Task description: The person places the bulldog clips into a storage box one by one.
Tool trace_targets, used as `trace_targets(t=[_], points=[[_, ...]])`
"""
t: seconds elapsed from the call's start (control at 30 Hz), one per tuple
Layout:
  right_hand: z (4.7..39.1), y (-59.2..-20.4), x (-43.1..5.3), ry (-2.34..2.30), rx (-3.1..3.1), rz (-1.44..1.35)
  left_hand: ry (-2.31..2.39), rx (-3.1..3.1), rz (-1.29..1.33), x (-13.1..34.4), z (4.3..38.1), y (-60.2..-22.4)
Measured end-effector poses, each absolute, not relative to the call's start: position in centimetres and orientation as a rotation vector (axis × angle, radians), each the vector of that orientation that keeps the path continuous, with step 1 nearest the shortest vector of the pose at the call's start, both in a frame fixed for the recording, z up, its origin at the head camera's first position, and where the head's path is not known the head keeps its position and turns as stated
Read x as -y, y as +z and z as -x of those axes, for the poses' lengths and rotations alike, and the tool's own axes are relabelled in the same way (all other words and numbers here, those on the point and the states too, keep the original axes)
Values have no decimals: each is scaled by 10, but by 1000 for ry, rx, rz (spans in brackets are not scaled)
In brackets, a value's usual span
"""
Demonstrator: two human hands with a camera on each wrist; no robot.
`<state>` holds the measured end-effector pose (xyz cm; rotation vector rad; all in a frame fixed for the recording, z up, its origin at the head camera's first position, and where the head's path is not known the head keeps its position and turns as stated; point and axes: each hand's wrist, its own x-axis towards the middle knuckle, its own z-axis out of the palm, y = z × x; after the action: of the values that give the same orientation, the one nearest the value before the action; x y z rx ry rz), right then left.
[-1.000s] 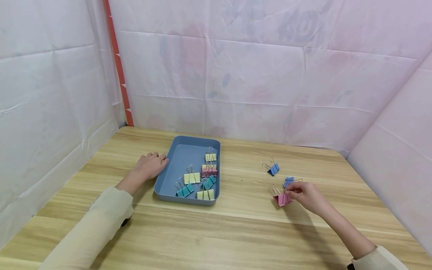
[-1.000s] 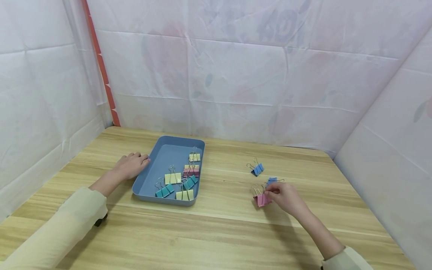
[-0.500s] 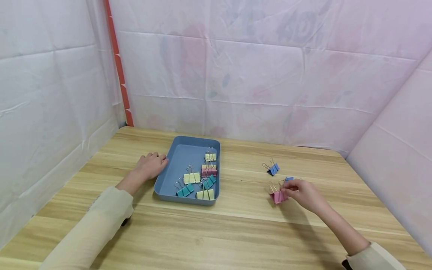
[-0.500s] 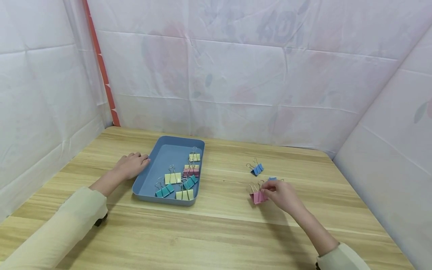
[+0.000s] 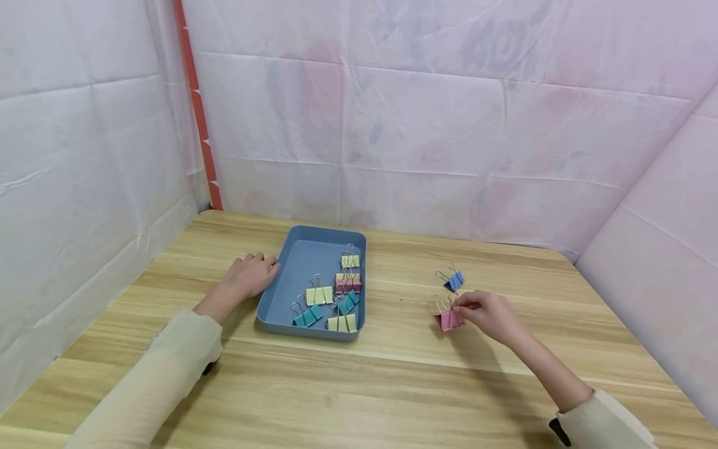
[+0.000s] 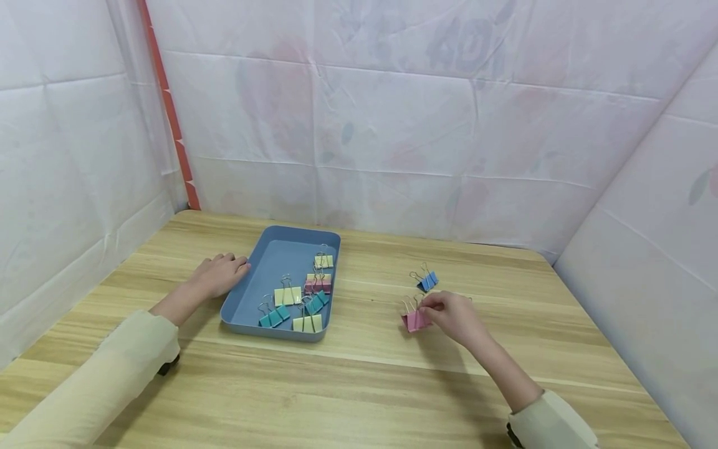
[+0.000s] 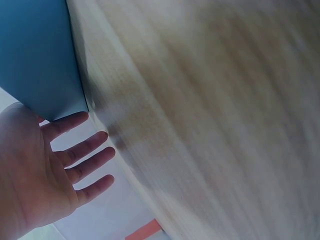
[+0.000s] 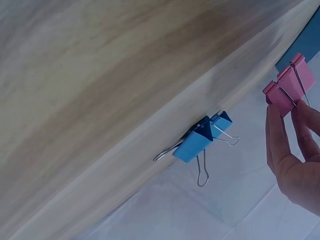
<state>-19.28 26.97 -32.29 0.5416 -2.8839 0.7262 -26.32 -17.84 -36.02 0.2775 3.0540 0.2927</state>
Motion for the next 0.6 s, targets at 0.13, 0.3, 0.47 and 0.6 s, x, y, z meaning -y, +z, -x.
trace_targets(t=[0.13,0.3,0.47,0.6], points=[[195,-324,-267,727,2872,-559,284,-3055,-277,179,264,-360],[197,-325,-265,718,2871,-546,279,-3054,-271,179,264,-360],[198,-326,-264,719,2891,-499,281,-3054,-271,179,264,-360],[197,-326,-263,743,2891,-483,292,-3050,-268,179,264,-361]])
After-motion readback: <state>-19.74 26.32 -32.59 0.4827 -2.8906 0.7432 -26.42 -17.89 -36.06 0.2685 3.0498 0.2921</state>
